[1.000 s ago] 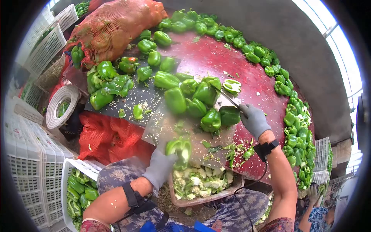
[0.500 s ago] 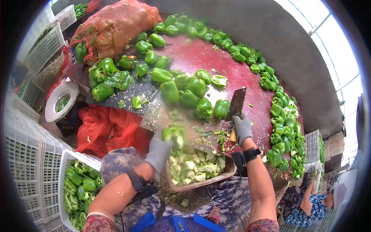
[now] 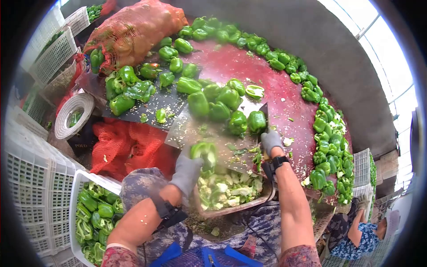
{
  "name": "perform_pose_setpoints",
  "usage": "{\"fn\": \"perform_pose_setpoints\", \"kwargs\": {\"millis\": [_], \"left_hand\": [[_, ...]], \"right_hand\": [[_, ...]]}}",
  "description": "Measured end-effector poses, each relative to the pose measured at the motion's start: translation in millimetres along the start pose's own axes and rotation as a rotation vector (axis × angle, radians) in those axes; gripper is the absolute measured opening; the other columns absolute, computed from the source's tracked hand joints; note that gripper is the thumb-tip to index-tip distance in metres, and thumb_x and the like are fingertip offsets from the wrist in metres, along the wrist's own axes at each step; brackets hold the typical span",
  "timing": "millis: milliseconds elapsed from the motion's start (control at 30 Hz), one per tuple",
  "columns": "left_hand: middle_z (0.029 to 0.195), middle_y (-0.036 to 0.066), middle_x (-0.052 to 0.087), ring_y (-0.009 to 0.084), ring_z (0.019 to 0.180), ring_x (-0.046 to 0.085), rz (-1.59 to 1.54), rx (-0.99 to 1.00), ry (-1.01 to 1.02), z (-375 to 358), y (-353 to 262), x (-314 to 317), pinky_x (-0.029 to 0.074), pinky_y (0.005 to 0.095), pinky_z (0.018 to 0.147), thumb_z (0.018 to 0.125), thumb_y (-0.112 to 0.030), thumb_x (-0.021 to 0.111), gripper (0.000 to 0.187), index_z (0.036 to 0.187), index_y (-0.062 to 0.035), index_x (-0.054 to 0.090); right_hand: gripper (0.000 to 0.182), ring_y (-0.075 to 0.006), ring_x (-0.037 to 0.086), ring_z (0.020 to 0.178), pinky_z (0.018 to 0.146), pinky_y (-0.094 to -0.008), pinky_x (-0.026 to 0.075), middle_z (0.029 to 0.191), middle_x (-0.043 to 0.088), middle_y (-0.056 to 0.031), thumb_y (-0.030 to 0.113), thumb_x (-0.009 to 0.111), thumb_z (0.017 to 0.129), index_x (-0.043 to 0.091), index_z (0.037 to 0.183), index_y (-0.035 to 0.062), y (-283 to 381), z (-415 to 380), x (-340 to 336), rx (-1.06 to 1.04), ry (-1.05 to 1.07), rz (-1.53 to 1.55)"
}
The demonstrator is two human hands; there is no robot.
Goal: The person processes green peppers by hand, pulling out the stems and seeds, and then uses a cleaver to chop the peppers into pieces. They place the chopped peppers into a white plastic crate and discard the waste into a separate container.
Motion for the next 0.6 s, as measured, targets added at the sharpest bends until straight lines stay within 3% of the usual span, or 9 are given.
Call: {"fn": "perform_pose_setpoints", "kwargs": {"millis": [100,167,200,267,300,400,467,533,600], "left_hand": [[0.100,0.008,0.066,0.0163,0.090,0.062,-0.040,0.014,-0.037,-5,-19,0,0.051,0.0303,0.079,0.075,0.000,0.061,0.043,0.117,-0.0061,0.061],[0.100,0.007,0.067,0.0159,0.089,0.062,-0.068,-0.011,-0.042,-5,-26,-2,0.051,0.0303,0.078,0.075,0.000,0.061,0.043,0.117,-0.0064,0.062],[0.100,0.007,0.067,0.0157,0.089,0.062,-0.078,-0.026,-0.039,-5,-28,-3,0.052,0.0303,0.078,0.075,0.000,0.061,0.043,0.117,-0.0066,0.062],[0.098,0.007,0.064,0.0165,0.086,0.062,-0.090,-0.020,-0.033,-5,-35,-5,0.052,0.0291,0.076,0.072,0.002,0.061,0.046,0.117,-0.0042,0.060],[0.097,0.007,0.063,0.0169,0.085,0.062,-0.097,-0.017,-0.026,-5,-36,-4,0.052,0.0285,0.076,0.070,0.003,0.061,0.048,0.117,-0.0030,0.059],[0.097,0.007,0.063,0.0169,0.084,0.062,-0.055,-0.006,-0.053,3,-19,-9,0.052,0.0286,0.075,0.071,0.005,0.061,0.047,0.117,-0.0026,0.059],[0.097,0.007,0.063,0.0168,0.084,0.062,-0.096,-0.020,-0.054,-2,-27,-7,0.052,0.0287,0.074,0.071,0.006,0.061,0.047,0.117,-0.0029,0.059],[0.097,0.007,0.063,0.0168,0.084,0.062,-0.107,-0.016,-0.067,-7,-32,-10,0.053,0.0290,0.073,0.071,0.006,0.060,0.047,0.117,-0.0032,0.059],[0.097,0.007,0.063,0.0168,0.083,0.062,-0.122,0.001,-0.108,-7,-25,-17,0.054,0.0294,0.072,0.071,0.006,0.060,0.047,0.117,-0.0036,0.059]], "right_hand": [[0.041,-0.0453,0.065,0.100,0.091,-0.0496,0.049,0.102,0.067,-0.0306,0.027,0.055,0.083,0.068,0.111,-0.0010,-25,5,0,0.015,0.040,0.251],[0.034,-0.0314,0.068,0.074,0.067,-0.0426,0.054,0.089,0.069,-0.0207,0.021,0.052,0.091,0.063,0.117,0.0012,-28,-2,-17,0.023,-0.095,0.561],[0.031,-0.0245,0.067,0.064,0.058,-0.0387,0.054,0.083,0.068,-0.0158,0.018,0.051,0.093,0.062,0.117,0.0014,4,-33,-53,0.052,-0.139,0.727],[0.023,-0.0123,0.060,0.056,0.047,-0.0310,0.049,0.079,0.063,-0.0077,0.015,0.049,0.097,0.059,0.112,0.0008,23,-48,-81,-0.117,-0.300,0.864],[0.021,-0.0242,0.065,0.061,0.055,-0.0376,0.053,0.082,0.066,-0.0127,0.016,0.049,0.096,0.058,0.105,-0.0011,52,-70,-99,-0.083,-0.342,0.875],[0.026,-0.0394,0.067,0.072,0.069,-0.0452,0.055,0.086,0.069,-0.0204,0.019,0.048,0.097,0.058,0.107,-0.0021,67,-70,-60,-0.131,-0.438,0.573],[0.028,-0.0504,0.064,0.088,0.083,-0.0505,0.053,0.093,0.069,-0.0269,0.021,0.048,0.095,0.062,0.103,-0.0012,76,-57,7,-0.085,-0.261,0.124],[0.028,-0.0475,0.065,0.093,0.086,-0.0520,0.053,0.098,0.069,-0.0268,0.023,0.051,0.094,0.066,0.096,0.0004,55,-41,67,-0.192,-0.215,0.194],[0.023,-0.0361,0.066,0.082,0.071,-0.0459,0.054,0.088,0.067,-0.0191,0.017,0.050,0.092,0.065,0.097,0.0010,50,-47,43,0.028,0.050,0.474]]}}
Point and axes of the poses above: each hand's wrist, its own z-axis towards the middle knuckle, its own x-axis out of the palm, y = z × x, the point moved 6 cm from there along z, towards the middle knuckle
